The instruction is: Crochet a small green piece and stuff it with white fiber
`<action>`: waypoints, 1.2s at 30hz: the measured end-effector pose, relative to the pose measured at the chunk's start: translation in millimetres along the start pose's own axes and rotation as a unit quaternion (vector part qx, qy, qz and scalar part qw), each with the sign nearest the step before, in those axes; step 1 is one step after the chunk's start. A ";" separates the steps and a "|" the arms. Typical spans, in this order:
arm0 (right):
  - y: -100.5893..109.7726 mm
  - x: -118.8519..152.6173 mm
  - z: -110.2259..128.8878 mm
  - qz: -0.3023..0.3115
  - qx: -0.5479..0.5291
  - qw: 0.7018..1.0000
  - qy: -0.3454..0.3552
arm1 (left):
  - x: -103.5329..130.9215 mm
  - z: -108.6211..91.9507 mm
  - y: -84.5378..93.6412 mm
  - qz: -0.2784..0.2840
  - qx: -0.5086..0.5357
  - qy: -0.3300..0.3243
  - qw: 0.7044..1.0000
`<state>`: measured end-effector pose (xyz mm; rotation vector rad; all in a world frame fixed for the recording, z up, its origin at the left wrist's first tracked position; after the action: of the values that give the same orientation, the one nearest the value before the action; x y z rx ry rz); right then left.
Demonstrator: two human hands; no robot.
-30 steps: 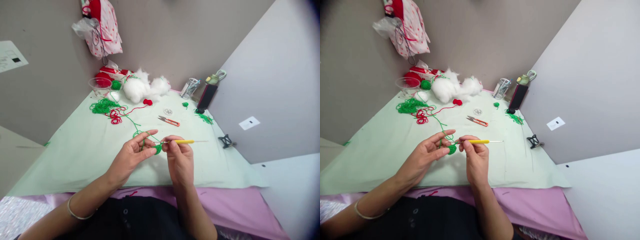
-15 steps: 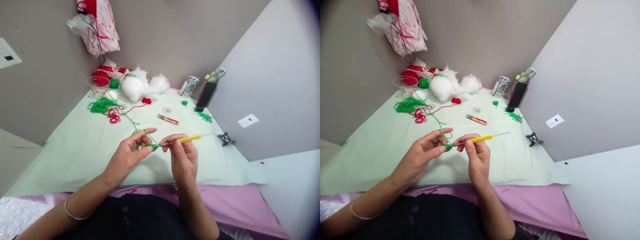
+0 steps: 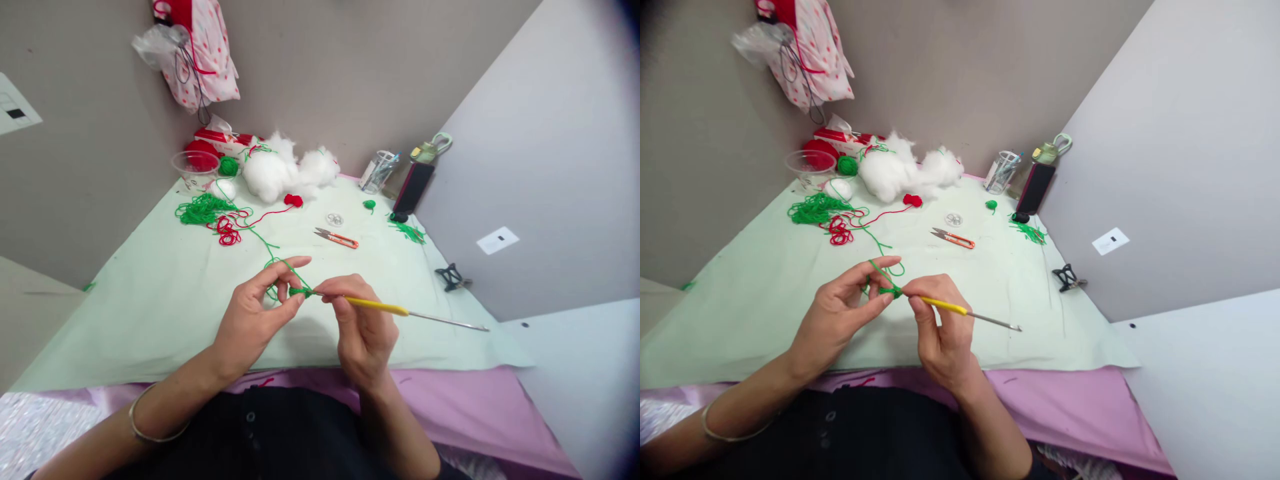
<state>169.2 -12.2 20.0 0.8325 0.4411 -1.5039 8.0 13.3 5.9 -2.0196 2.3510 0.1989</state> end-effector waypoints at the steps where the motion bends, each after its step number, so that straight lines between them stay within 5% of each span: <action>1: -1.5 0.9 -0.4 0.007 0.018 1.000 0.017 | 1.1 -1.7 -1.1 -0.012 -0.004 -0.007 1.000; 4: -8.7 7.2 -4.8 0.009 0.103 0.991 0.085 | 2.7 -2.5 -5.4 -0.027 0.033 0.010 0.999; 7: -13.9 14.7 -8.3 -0.030 0.179 0.972 0.147 | 0.6 3.2 -10.1 0.029 0.162 0.093 0.982; 12: -5.8 7.1 -9.0 -0.099 0.014 0.995 0.015 | -5.3 7.2 -9.6 0.115 0.307 0.215 0.920; 16: -4.1 -3.1 -11.7 -0.128 -0.156 0.976 -0.085 | -7.7 0.6 -7.1 0.098 0.275 0.167 0.942; 20: -9.8 -1.4 -15.7 -0.096 -0.130 0.980 -0.115 | -5.5 0.9 -10.5 0.081 0.234 0.117 0.962; 24: -13.6 7.2 -11.7 -0.066 0.002 0.997 -0.026 | -3.2 5.4 -12.8 0.036 0.230 0.104 0.967; 27: -13.4 9.3 -6.1 -0.052 0.097 0.992 0.069 | -3.1 8.7 -15.7 0.070 0.287 0.170 0.940; 30: -5.7 4.4 -10.6 -0.098 0.000 0.995 -0.010 | -5.2 9.4 -14.5 0.104 0.320 0.213 0.917; 33: -3.3 0.8 -19.0 -0.131 -0.163 0.970 -0.123 | -7.5 7.9 -10.5 0.079 0.294 0.175 0.936; 36: -8.8 0.6 -23.7 -0.090 -0.210 0.958 -0.172 | -6.1 6.6 -10.3 0.064 0.237 0.118 0.962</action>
<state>166.3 5.4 2.1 0.1945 0.5598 -1.6056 18.7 18.6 -0.7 -1.7384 2.3582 -0.5794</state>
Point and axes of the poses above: each hand's wrist, its own x-axis away from the middle knuckle, its own y-axis out of the back of the hand, z = x × y, the point moved 3 cm from there along -x, towards the middle knuckle, and after that the axes turned 8 degrees about -x, right-handed, at the moved point
